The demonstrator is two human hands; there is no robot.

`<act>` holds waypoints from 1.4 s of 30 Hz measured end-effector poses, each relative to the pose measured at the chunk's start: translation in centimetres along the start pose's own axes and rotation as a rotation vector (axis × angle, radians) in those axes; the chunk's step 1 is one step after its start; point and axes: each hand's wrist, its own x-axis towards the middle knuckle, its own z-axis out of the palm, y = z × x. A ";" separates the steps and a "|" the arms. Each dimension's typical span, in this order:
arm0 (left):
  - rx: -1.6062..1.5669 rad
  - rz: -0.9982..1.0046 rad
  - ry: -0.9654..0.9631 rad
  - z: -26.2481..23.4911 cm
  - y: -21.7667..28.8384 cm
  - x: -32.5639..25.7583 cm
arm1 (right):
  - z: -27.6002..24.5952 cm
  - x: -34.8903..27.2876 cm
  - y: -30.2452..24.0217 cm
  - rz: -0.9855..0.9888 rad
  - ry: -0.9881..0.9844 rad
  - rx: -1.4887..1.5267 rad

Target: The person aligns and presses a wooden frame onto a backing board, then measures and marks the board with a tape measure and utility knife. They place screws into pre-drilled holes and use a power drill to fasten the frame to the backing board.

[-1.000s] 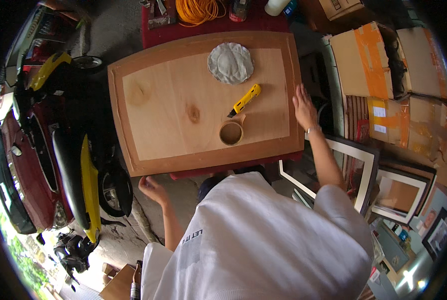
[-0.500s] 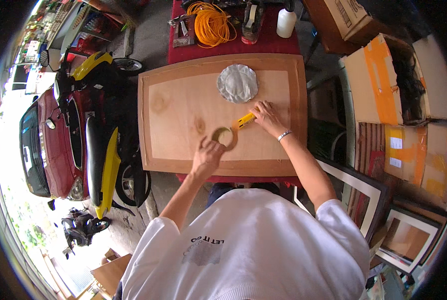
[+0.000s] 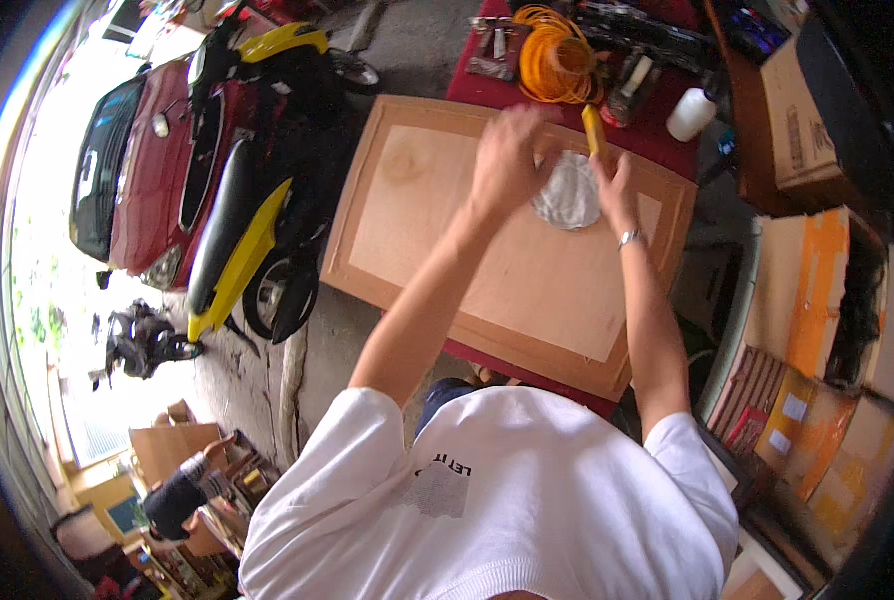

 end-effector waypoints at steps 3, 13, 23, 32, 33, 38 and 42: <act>-0.008 -0.173 -0.232 -3.3 0.3 -11.9 | 1.6 6.2 -4.1 -0.142 0.281 -0.170; -0.170 -1.667 0.054 -18.0 5.2 -54.7 | 5.3 2.0 0.2 0.028 -0.698 -0.368; -0.369 -1.663 0.219 -19.3 -4.4 -56.4 | -6.9 1.7 -8.0 0.329 -0.069 0.463; 0.355 -1.119 0.397 -18.7 -25.7 -49.3 | -11.4 -35.0 -3.9 0.419 -0.040 -0.560; 0.336 -0.914 0.329 -16.9 -24.2 -46.0 | -10.4 -37.3 -4.1 0.361 -0.022 -0.697; 0.085 -0.290 -0.602 -11.0 -12.3 -38.8 | -0.8 -40.9 -7.1 0.311 -0.121 -0.822; 0.093 -0.022 -0.600 -6.2 -7.0 -38.6 | 9.6 -39.8 -13.4 -0.050 -0.219 -0.545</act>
